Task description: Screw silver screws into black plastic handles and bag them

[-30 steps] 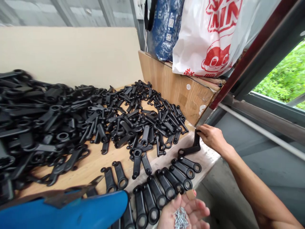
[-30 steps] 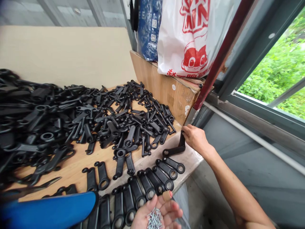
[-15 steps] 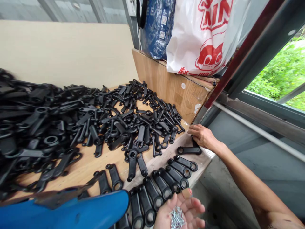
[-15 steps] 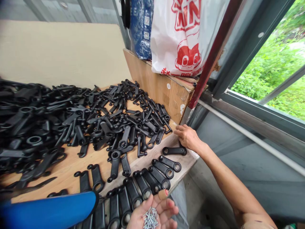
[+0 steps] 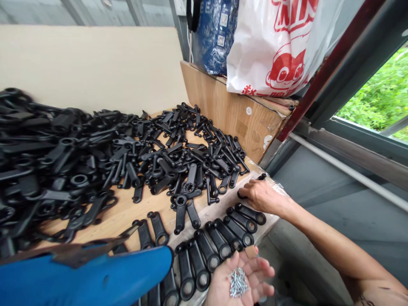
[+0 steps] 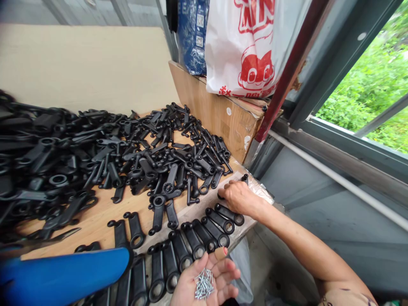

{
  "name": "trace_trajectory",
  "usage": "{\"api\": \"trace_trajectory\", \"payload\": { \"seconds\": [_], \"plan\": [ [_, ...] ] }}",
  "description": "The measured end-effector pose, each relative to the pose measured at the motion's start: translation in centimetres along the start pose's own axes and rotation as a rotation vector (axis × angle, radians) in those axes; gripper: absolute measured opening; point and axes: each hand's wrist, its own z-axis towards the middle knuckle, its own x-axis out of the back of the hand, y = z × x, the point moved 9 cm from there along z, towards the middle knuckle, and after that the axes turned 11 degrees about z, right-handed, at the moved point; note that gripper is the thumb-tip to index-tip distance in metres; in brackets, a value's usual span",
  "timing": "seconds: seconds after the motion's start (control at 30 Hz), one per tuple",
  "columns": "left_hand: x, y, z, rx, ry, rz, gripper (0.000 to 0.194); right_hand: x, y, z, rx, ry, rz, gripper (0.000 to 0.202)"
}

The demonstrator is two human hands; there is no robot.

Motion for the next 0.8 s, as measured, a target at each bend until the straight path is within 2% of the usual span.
{"api": "trace_trajectory", "payload": {
  "seconds": [0.07,0.17,0.23,0.33,0.4,0.5,0.57,0.67,0.8],
  "plan": [
    [0.0,0.0,0.0,0.001,-0.004,0.001,0.035,1.6,0.7,-0.3,-0.017,0.13,0.148,0.021],
    [-0.1,-0.1,-0.1,0.001,-0.012,0.003,0.036,3.5,3.2,-1.3,-0.149,0.378,0.423,0.028],
    [-0.1,-0.2,-0.1,0.0,-0.02,0.001,0.036,3.8,4.6,-2.1,-0.232,0.515,0.585,0.036],
    [-0.2,-0.1,-0.2,-0.002,-0.027,0.001,0.036,3.3,5.8,-3.1,-0.243,0.649,0.749,0.063],
    [-0.1,0.0,-0.2,-0.004,-0.031,0.003,0.036,3.5,6.8,-4.8,-0.237,0.795,0.724,0.061],
    [0.2,-0.2,-0.2,0.001,-0.044,-0.002,0.036,3.8,8.7,-9.2,-0.304,1.132,0.529,0.035],
    [0.4,-0.4,-0.1,0.005,-0.055,-0.006,0.036,3.3,9.4,-11.8,-0.36,1.276,0.375,0.026],
    [0.6,-0.7,-0.1,0.011,-0.061,0.0,0.037,1.8,8.8,-13.2,-0.328,1.276,0.173,0.017],
    [0.8,-0.7,-0.1,0.029,-0.03,0.023,0.035,-0.8,6.8,-11.2,-0.228,0.981,0.069,0.012]
  ]
}}
